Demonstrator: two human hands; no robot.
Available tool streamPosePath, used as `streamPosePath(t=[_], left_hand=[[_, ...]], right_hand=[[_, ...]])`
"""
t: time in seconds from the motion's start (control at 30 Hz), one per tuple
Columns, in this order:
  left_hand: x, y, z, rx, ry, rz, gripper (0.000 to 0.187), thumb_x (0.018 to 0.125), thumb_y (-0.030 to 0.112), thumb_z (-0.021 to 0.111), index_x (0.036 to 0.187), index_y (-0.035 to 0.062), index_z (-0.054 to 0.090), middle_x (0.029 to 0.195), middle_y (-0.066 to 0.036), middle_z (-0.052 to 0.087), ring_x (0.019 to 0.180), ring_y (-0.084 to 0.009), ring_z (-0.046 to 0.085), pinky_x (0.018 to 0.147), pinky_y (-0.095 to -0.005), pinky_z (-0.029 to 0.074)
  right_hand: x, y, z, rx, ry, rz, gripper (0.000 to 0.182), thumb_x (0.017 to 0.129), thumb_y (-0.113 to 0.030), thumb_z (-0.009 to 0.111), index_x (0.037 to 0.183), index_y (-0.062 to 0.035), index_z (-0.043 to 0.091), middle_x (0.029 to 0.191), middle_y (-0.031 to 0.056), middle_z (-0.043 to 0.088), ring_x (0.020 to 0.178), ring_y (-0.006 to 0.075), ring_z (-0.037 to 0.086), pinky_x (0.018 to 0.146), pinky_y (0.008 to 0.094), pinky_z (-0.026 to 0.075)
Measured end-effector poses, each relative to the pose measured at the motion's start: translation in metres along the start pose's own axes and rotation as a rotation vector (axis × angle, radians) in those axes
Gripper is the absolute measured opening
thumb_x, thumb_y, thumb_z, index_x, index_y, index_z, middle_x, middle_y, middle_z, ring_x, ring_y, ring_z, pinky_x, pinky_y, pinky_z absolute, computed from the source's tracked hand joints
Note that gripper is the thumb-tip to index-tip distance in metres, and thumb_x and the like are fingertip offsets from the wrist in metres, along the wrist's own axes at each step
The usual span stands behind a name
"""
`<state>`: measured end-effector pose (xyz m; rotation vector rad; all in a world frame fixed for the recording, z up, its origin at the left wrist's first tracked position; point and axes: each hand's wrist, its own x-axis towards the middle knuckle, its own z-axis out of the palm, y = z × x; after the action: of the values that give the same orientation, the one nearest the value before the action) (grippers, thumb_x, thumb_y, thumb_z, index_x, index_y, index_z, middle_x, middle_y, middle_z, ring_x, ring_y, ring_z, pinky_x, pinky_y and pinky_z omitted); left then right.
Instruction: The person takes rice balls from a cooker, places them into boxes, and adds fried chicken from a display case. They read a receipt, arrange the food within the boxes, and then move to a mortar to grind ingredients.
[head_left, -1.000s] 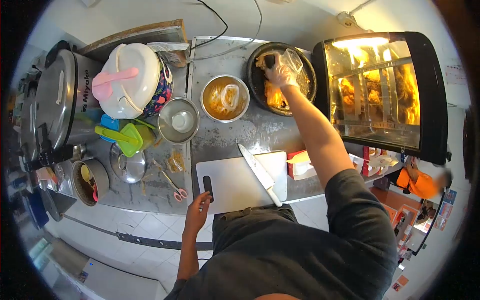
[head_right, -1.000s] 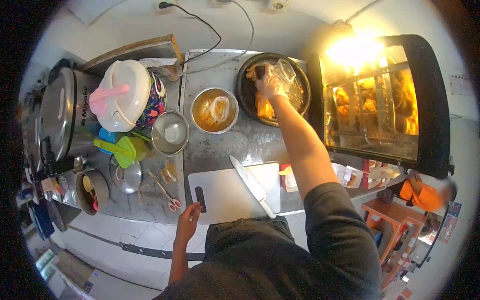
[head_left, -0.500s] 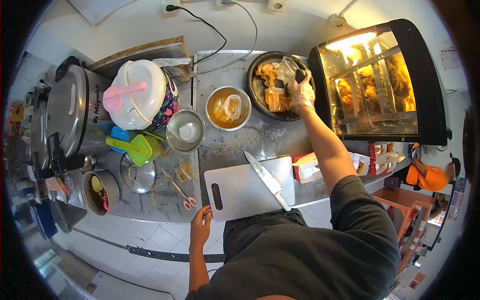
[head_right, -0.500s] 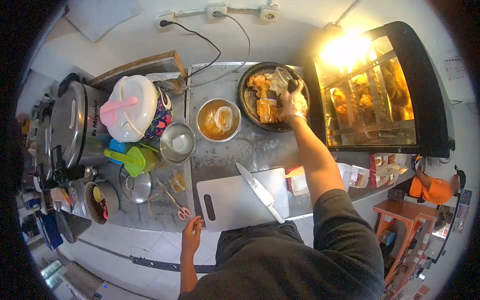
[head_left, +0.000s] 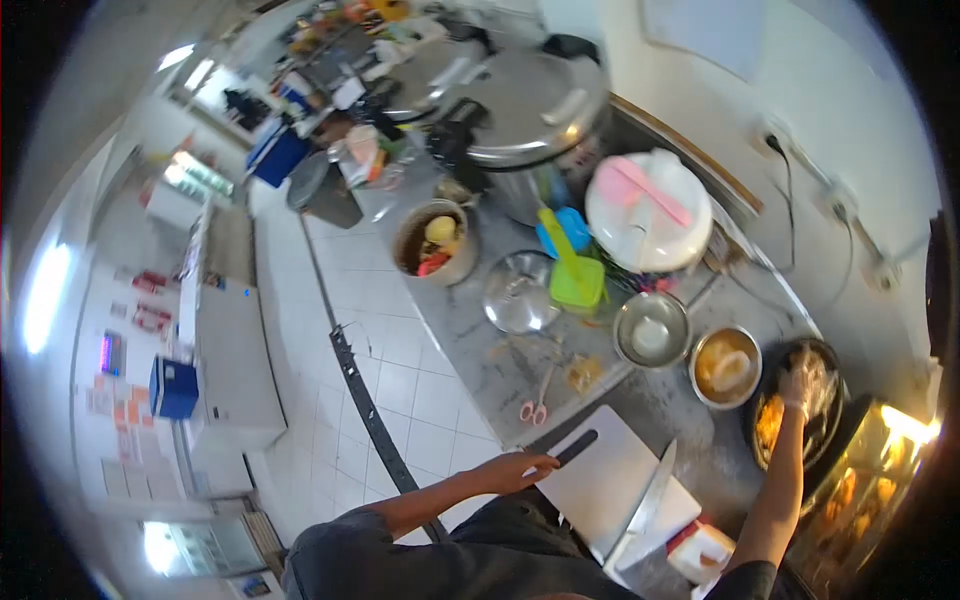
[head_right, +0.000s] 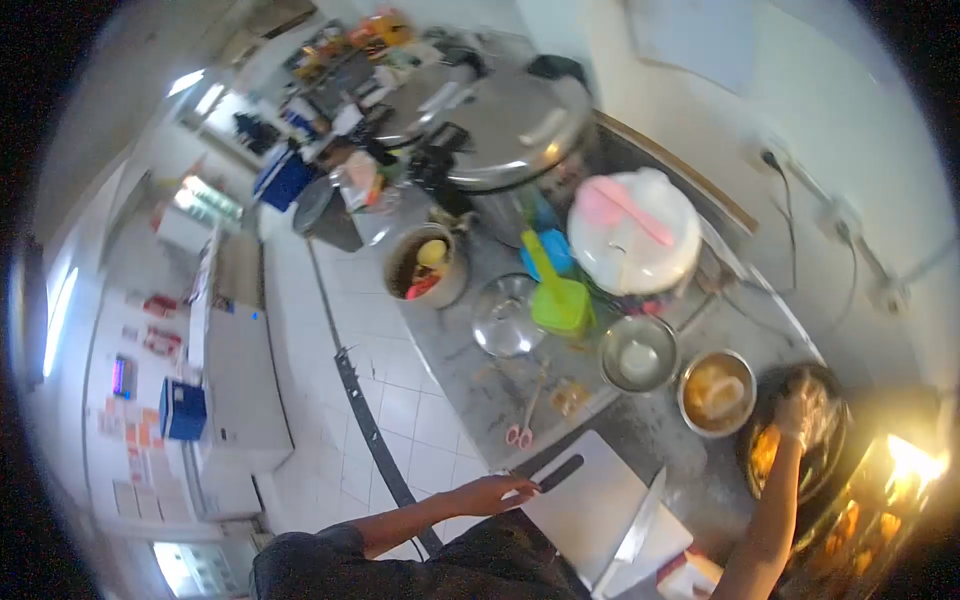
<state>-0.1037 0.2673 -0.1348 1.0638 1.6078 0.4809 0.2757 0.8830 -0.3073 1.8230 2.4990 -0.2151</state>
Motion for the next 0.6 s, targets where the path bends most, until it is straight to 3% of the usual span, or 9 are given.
streamPosePath(t=[0.17,0.5,0.6], left_hand=[[-0.027,-0.024,0.006,-0.073,0.085,-0.072,0.043,0.115,0.037,0.048,0.146,0.0102,0.060,0.133,-0.015,0.072,0.125,-0.0333,0.067,0.106,-0.0446,0.052],[-0.057,-0.022,0.051,-0.010,0.153,-0.071,0.041,0.113,0.037,0.052,0.145,0.0129,0.061,0.131,-0.012,0.073,0.122,-0.0296,0.070,0.106,-0.0424,0.053],[-0.064,-0.009,0.058,-0.018,0.161,-0.057,0.039,0.112,0.030,0.057,0.144,0.0091,0.062,0.133,-0.011,0.073,0.123,-0.0263,0.069,0.107,-0.0412,0.053]], right_hand=[[-0.031,0.024,-0.027,-0.126,-0.069,0.222,0.066,0.097,-0.033,0.069,0.155,-0.0091,0.051,0.151,0.0163,0.061,0.146,0.0346,0.049,0.124,0.0485,0.029],[-0.065,0.062,-0.055,-0.246,-0.128,0.273,0.047,0.102,-0.032,0.063,0.144,-0.0089,0.060,0.143,0.0150,0.066,0.135,0.0309,0.059,0.111,0.0466,0.045],[-0.095,0.068,-0.074,-0.275,-0.177,0.265,0.043,0.104,-0.031,0.061,0.140,-0.0088,0.063,0.141,0.0146,0.068,0.132,0.0298,0.063,0.107,0.0460,0.050]])
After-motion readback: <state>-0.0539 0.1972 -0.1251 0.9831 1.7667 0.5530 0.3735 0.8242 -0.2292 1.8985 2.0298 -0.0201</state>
